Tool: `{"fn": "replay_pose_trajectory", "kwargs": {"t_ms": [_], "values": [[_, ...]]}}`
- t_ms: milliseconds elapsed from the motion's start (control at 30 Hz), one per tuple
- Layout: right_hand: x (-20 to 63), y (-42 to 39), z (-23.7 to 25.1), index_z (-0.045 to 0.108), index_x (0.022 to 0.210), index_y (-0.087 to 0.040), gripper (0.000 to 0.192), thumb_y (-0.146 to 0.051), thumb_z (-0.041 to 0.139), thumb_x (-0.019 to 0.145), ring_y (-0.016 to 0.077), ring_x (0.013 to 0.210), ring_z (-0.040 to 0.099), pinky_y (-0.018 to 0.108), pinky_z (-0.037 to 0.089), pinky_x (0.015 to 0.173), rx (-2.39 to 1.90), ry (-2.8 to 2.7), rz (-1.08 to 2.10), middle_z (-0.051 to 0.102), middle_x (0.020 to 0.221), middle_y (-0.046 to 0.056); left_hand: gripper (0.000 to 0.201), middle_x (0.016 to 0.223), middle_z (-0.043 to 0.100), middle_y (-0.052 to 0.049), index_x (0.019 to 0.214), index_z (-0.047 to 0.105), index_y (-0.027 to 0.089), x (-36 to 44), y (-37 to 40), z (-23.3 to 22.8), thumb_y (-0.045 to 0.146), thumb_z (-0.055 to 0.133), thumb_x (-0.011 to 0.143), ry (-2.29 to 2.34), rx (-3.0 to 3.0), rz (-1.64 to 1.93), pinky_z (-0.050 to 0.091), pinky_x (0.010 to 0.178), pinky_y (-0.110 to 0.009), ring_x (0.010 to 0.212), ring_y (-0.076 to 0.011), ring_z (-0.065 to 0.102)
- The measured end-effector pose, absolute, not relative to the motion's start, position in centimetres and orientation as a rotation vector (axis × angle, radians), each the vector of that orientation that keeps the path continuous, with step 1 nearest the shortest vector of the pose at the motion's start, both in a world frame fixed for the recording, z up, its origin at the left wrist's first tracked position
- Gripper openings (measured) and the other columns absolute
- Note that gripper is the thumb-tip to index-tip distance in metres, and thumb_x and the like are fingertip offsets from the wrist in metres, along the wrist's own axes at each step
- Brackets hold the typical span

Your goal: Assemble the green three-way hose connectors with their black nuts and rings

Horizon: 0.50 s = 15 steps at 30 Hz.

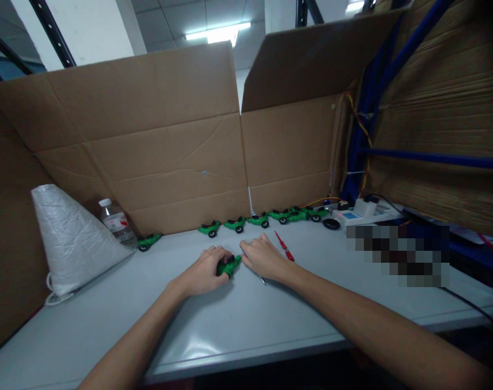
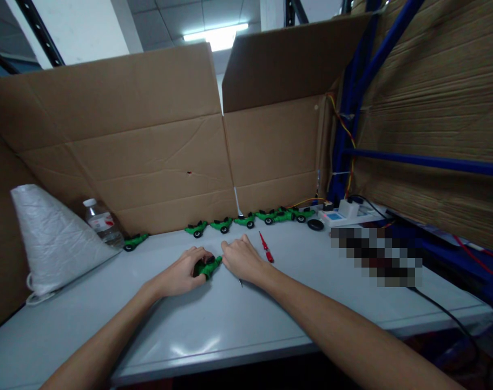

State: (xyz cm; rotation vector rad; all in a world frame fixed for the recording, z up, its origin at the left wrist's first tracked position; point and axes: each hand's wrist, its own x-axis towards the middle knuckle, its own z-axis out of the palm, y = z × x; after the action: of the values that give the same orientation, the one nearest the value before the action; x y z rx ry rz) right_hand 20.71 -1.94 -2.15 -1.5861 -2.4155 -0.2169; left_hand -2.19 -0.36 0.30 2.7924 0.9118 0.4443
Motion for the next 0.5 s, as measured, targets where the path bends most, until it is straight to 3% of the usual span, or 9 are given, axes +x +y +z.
{"fn": "replay_pose_trajectory", "kwargs": {"t_ms": [233,500], "values": [[20.5,-2.1,-2.2,0.068,0.109,-0.013,0.026,-0.033,0.052,0.106,0.0306,0.098,0.071,0.04,0.035,0.094,-1.601,-2.387,-0.208,0.078,0.099,0.017,0.037,0.103,0.068,-0.008,0.118,0.064,0.02,-2.6,0.7,-0.5,0.02,0.063,0.081,0.991,2.793,0.522,0.049,0.093,-0.04,0.099,-0.0272,0.061],[20.5,-2.1,-1.9,0.069,0.111,-0.015,0.027,-0.034,0.05,0.107,0.0312,0.1,0.071,0.041,0.035,0.095,-1.611,-2.358,-0.183,0.078,0.102,0.017,0.043,0.116,0.07,-0.01,0.128,0.062,0.02,-3.2,1.5,-0.9,0.014,0.06,0.086,0.987,2.795,0.597,0.05,0.099,-0.042,0.108,-0.0274,0.062]]}}
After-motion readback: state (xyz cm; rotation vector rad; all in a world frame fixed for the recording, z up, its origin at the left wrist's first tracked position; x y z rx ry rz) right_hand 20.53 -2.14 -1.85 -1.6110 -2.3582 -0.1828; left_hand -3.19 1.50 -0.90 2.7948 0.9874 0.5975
